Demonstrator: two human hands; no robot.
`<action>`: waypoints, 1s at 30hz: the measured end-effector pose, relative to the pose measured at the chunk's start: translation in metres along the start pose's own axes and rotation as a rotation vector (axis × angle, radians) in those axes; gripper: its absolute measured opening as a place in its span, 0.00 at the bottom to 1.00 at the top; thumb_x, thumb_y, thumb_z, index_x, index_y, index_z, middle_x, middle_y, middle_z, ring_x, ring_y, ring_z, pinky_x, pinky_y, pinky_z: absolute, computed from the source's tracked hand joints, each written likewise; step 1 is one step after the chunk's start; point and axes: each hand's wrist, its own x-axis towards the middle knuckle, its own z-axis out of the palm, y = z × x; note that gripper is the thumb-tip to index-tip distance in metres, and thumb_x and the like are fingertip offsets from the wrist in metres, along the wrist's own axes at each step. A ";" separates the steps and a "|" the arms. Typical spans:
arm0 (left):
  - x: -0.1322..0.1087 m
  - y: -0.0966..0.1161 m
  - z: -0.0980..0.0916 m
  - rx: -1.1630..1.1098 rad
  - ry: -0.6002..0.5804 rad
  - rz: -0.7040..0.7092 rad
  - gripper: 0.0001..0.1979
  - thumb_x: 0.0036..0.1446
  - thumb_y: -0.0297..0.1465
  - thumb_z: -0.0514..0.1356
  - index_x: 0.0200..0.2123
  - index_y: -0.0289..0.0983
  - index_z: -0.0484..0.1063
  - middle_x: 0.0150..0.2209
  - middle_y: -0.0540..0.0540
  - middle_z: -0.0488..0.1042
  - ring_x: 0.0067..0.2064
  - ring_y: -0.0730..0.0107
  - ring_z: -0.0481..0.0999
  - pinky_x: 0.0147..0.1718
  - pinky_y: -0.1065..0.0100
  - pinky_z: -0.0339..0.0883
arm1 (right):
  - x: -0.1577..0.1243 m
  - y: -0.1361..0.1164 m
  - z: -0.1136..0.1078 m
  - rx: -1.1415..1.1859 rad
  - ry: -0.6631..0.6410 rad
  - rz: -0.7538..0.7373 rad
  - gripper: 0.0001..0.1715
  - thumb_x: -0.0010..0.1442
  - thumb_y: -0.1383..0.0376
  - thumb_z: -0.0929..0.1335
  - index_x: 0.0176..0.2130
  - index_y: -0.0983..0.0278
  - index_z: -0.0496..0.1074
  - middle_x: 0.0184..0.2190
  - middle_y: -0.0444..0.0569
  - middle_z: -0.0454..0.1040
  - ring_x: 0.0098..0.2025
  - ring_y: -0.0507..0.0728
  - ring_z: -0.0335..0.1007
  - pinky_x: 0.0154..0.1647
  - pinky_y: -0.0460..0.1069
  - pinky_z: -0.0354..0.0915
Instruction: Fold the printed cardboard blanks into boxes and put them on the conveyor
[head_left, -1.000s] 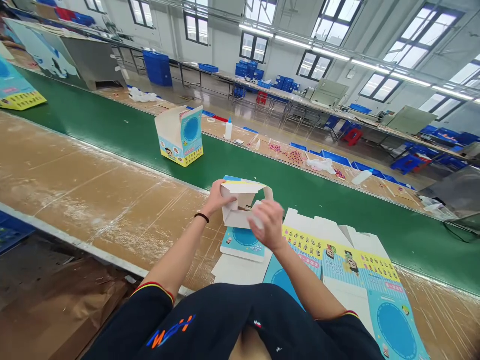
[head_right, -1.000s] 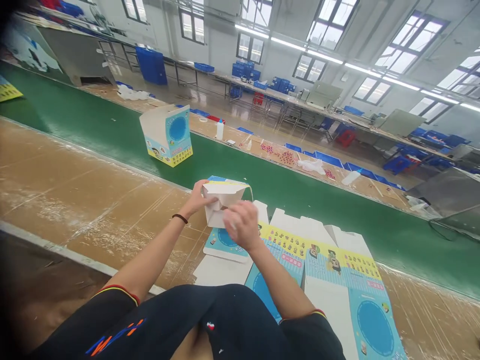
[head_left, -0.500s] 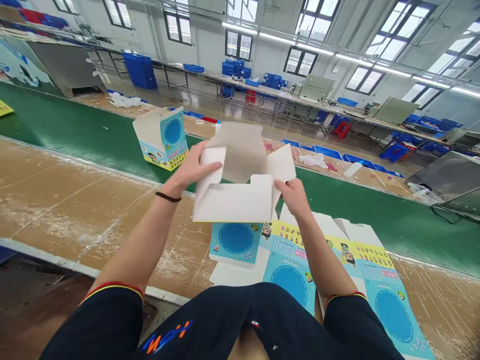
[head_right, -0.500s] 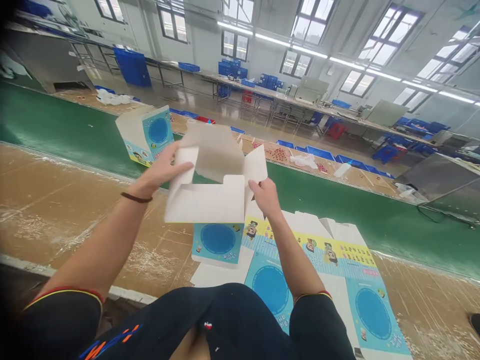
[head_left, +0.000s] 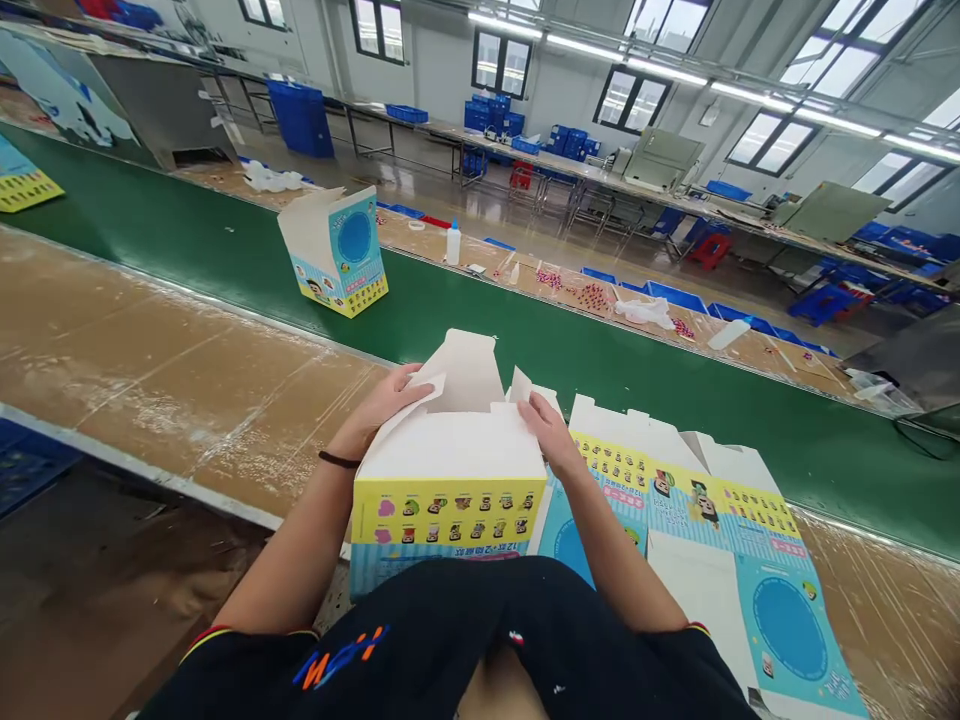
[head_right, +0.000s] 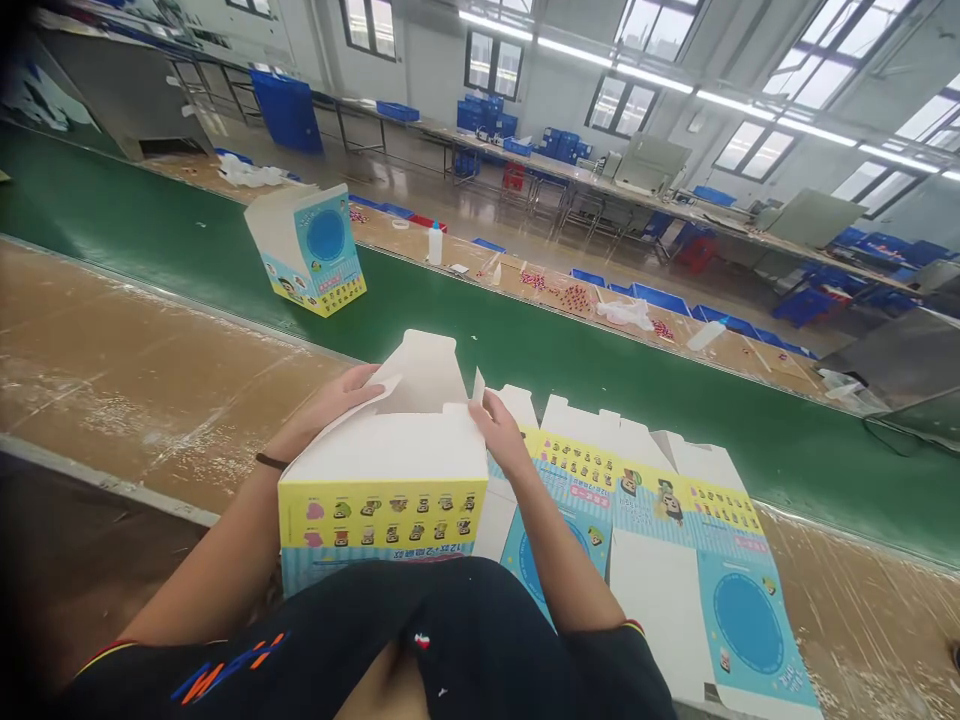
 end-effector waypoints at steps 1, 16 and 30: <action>-0.003 0.000 0.000 -0.013 0.002 0.009 0.45 0.37 0.50 0.73 0.57 0.38 0.67 0.60 0.36 0.73 0.56 0.46 0.78 0.43 0.60 0.77 | 0.001 -0.003 -0.004 -0.002 -0.059 0.000 0.43 0.59 0.43 0.68 0.66 0.57 0.63 0.65 0.53 0.68 0.60 0.67 0.69 0.56 0.59 0.70; 0.013 -0.008 -0.015 -0.031 -0.104 -0.197 0.36 0.16 0.28 0.74 0.38 0.37 0.75 0.38 0.43 0.83 0.44 0.44 0.81 0.37 0.58 0.76 | 0.033 0.006 0.017 -0.047 -0.250 0.065 0.71 0.41 0.50 0.80 0.74 0.59 0.51 0.74 0.55 0.50 0.74 0.69 0.48 0.72 0.64 0.54; -0.011 -0.010 -0.007 0.084 0.017 0.074 0.08 0.34 0.38 0.62 0.19 0.39 0.76 0.46 0.41 0.78 0.45 0.53 0.76 0.41 0.59 0.73 | 0.036 0.018 0.018 0.168 -0.318 -0.041 0.21 0.47 0.47 0.75 0.30 0.60 0.74 0.49 0.52 0.78 0.55 0.64 0.72 0.58 0.58 0.65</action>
